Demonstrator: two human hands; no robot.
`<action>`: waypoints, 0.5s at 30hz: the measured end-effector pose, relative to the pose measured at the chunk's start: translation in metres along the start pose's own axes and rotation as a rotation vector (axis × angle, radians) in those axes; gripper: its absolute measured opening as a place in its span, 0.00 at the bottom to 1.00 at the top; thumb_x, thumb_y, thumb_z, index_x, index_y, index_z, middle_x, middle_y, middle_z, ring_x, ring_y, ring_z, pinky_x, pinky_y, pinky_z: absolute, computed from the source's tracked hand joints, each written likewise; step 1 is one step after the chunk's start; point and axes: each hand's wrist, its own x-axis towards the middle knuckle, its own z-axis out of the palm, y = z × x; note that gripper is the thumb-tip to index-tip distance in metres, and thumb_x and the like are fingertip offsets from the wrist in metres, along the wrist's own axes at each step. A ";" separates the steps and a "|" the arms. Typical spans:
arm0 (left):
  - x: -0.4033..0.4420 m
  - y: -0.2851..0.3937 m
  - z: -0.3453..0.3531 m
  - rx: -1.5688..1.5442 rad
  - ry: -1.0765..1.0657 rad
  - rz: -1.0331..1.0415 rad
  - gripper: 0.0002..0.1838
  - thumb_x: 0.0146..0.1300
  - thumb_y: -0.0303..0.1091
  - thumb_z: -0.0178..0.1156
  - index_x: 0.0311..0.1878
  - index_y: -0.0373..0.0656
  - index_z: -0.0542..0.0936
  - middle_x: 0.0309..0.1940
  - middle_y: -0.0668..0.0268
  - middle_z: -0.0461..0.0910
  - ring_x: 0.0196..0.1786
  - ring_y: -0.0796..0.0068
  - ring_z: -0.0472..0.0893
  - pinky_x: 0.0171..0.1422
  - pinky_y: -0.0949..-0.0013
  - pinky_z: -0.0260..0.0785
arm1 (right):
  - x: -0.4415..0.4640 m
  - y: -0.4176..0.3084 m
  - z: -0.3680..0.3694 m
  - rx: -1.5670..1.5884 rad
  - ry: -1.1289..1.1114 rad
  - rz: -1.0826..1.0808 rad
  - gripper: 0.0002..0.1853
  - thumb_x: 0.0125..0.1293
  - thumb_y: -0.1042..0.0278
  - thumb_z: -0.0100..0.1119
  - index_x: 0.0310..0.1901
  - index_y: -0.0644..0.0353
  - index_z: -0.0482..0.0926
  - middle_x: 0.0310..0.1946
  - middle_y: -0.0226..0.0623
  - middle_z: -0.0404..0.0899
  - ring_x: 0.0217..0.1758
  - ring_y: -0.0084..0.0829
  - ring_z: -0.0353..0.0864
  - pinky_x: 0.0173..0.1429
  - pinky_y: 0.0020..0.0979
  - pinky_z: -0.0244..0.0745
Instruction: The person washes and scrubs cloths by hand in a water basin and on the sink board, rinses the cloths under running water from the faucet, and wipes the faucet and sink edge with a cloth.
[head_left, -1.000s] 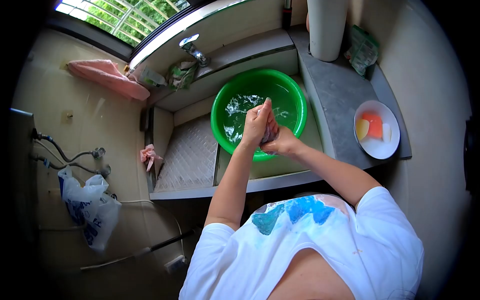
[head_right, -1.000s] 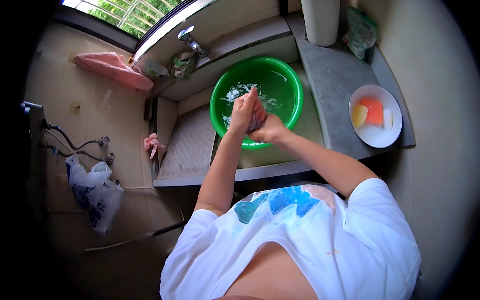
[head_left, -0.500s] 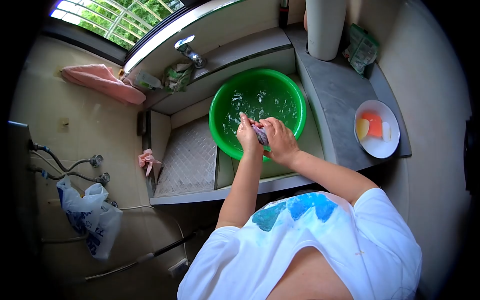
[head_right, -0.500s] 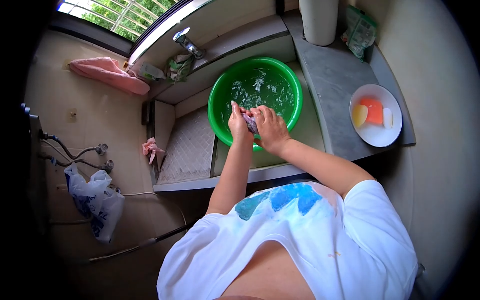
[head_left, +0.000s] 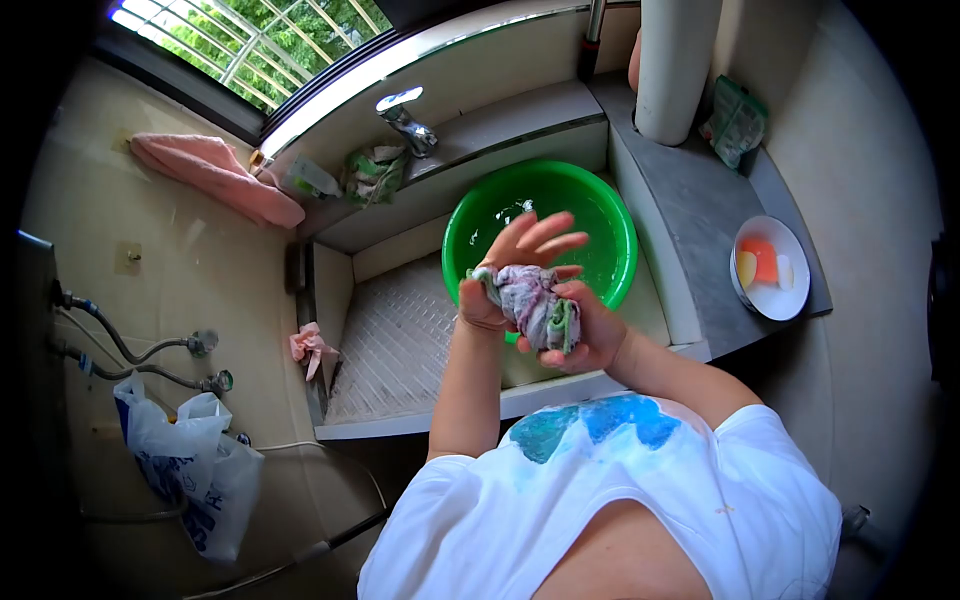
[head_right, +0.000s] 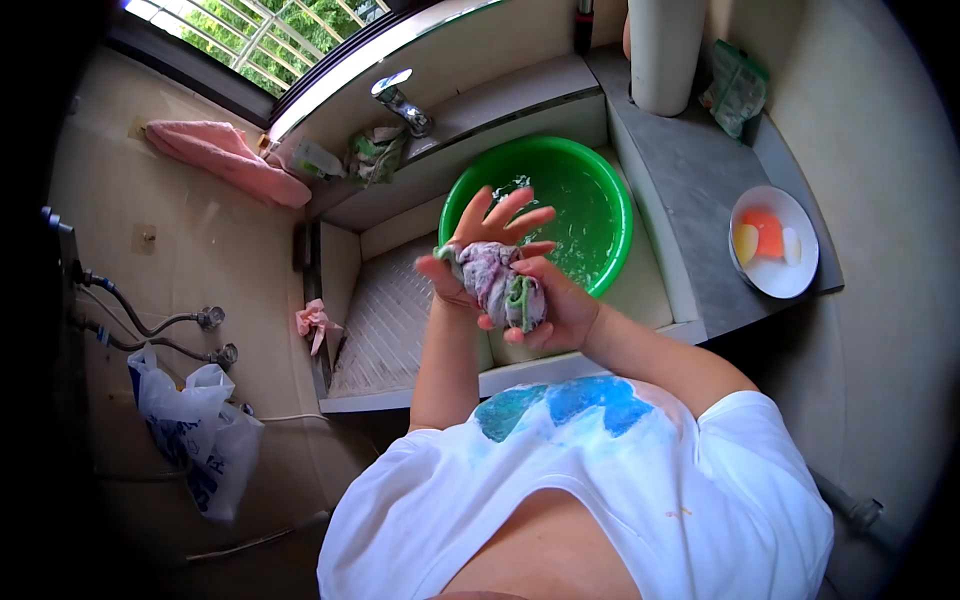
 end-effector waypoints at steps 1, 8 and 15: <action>0.008 0.004 -0.004 -0.080 -0.190 0.030 0.35 0.56 0.52 0.59 0.62 0.42 0.63 0.55 0.48 0.66 0.63 0.43 0.62 0.62 0.47 0.60 | 0.004 0.006 0.000 0.152 -0.096 0.039 0.31 0.60 0.40 0.50 0.52 0.63 0.69 0.34 0.47 0.78 0.20 0.33 0.78 0.10 0.15 0.60; 0.025 0.038 0.021 0.205 -0.045 -0.244 0.11 0.60 0.34 0.58 0.41 0.38 0.77 0.20 0.59 0.77 0.22 0.73 0.74 0.35 0.68 0.69 | -0.001 -0.002 0.023 -0.147 -0.030 -0.198 0.28 0.47 0.66 0.70 0.50 0.58 0.69 0.40 0.44 0.74 0.30 0.31 0.76 0.27 0.23 0.69; 0.026 0.029 0.015 0.711 0.385 -0.460 0.13 0.69 0.36 0.46 0.30 0.39 0.70 0.09 0.73 0.62 0.12 0.86 0.60 0.22 0.78 0.58 | 0.026 -0.009 0.008 -0.697 0.498 0.011 0.18 0.43 0.76 0.65 0.35 0.55 0.67 0.23 0.28 0.71 0.21 0.19 0.71 0.21 0.23 0.65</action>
